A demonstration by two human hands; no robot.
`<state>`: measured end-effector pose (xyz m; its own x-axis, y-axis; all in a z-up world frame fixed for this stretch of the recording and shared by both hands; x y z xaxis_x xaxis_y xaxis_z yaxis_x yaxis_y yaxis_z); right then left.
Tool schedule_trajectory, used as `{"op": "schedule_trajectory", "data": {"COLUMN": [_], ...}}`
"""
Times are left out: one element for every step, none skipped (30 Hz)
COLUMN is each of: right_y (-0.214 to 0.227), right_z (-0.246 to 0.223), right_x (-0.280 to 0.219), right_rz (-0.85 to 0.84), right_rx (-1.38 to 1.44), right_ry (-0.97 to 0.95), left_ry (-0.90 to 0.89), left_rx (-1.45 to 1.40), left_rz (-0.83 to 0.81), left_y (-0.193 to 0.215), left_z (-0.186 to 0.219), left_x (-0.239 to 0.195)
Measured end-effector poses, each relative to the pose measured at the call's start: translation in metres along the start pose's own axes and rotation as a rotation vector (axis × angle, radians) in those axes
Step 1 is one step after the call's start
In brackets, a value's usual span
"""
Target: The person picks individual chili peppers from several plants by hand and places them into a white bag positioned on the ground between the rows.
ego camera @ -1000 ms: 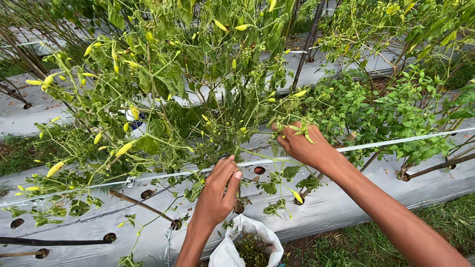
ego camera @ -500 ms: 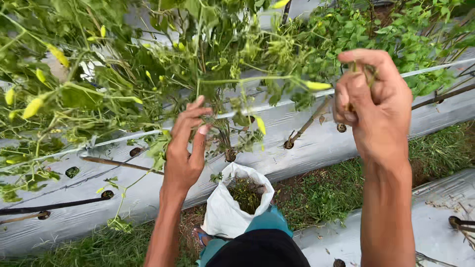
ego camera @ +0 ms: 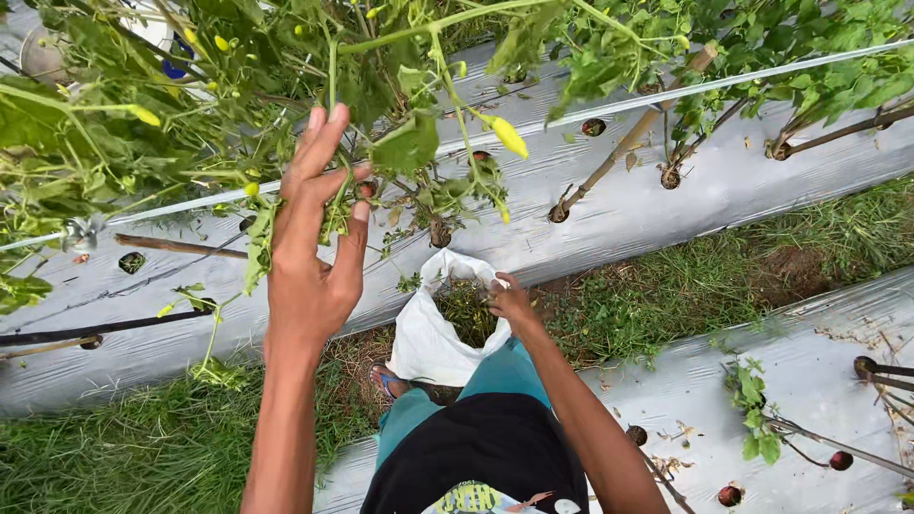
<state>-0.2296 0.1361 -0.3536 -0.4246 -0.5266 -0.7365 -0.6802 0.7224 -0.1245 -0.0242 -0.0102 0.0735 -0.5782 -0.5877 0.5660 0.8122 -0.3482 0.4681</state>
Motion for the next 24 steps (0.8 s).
{"op": "schedule_trajectory", "data": {"right_y": [-0.003,-0.007,-0.004,-0.002,0.001,0.004,0.007,0.009,0.016,0.022,0.029,0.038,0.048,0.054,0.061,0.070,0.080,0.083,0.089,0.091,0.091,0.099,0.105,0.102], "right_z": [0.007,0.012,0.016,0.018,0.020,0.021,0.022,0.023,0.029,0.035,0.041,0.043,0.047,0.051,0.059,0.066,0.075,0.075,0.076,0.094,0.117,0.126,0.136,0.151], "right_x": [0.005,0.012,0.012,0.014,0.015,0.012,0.009,0.007,0.008,0.011,0.014,0.014,0.014,0.017,0.018,0.024,0.033,0.047,0.063,0.069,0.072,0.091,0.110,0.135], "right_rz": [-0.016,-0.032,-0.035,0.004,0.043,0.039,-0.009,-0.051,-0.051,-0.091,-0.133,-0.126,-0.082,-0.043,-0.042,-0.001,0.040,0.038,0.075,0.116,0.119,0.087,0.056,0.059], "right_rx": [-0.239,-0.474,-0.473,-0.581,-0.688,-0.690,-0.647,-0.595,-0.590,-0.418,-0.245,-0.228,-0.227,-0.221,-0.200,-0.179,-0.158,-0.133,-0.118,-0.089,-0.051,-0.010,0.028,0.047], "right_ry": [-0.021,-0.037,-0.039,-0.029,-0.017,-0.020,-0.020,-0.019,-0.019,-0.075,-0.126,-0.125,-0.154,-0.182,-0.180,-0.181,-0.184,-0.176,-0.159,-0.166,-0.182,-0.123,-0.063,-0.062], "left_ry": [0.015,0.025,0.027,0.025,0.023,0.028,0.023,0.010,0.007,-0.026,-0.057,-0.068,-0.027,0.011,-0.003,0.144,0.291,0.272,0.368,0.475,0.470,0.472,0.474,0.464], "left_rx": [0.034,0.067,0.070,0.081,0.092,0.095,0.178,0.257,0.257,0.331,0.401,0.394,0.297,0.206,0.204,0.078,-0.041,-0.035,-0.037,-0.033,-0.021,-0.059,-0.098,-0.092], "left_rz": [-0.001,-0.003,-0.004,-0.012,-0.019,-0.019,0.016,0.046,0.041,0.225,0.411,0.399,0.382,0.361,0.345,0.142,-0.066,-0.082,-0.248,-0.439,-0.479,-0.469,-0.461,-0.477], "left_y": [0.001,0.002,0.004,0.006,0.008,0.008,0.008,0.008,-0.005,-0.012,-0.021,-0.041,-0.062,-0.080,-0.097,-0.123,-0.152,-0.175,-0.206,-0.228,-0.246,-0.276,-0.307,-0.331], "left_z": [0.003,0.005,0.006,0.007,0.008,0.006,0.006,0.005,0.004,0.003,0.003,-0.002,-0.010,-0.021,-0.027,-0.044,-0.063,-0.088,-0.119,-0.147,-0.175,-0.211,-0.247,-0.285], "left_x": [-0.001,0.000,-0.004,-0.007,-0.010,-0.017,-0.025,-0.031,-0.047,-0.060,-0.075,-0.093,-0.112,-0.130,-0.139,-0.145,-0.155,-0.155,-0.159,-0.174,-0.177,-0.170,-0.164,-0.154]}}
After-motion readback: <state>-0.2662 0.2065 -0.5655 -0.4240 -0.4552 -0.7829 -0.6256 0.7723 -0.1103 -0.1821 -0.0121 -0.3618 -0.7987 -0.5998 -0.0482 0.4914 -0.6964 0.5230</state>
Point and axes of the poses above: each hand's wrist, its own x-axis towards the middle knuckle, its own y-axis out of the back of the hand, z = x × y, the point moved 4 cm from there along x, towards the middle knuckle, and after that the axes turned 1 degree about -y, right-handed, at the moved point
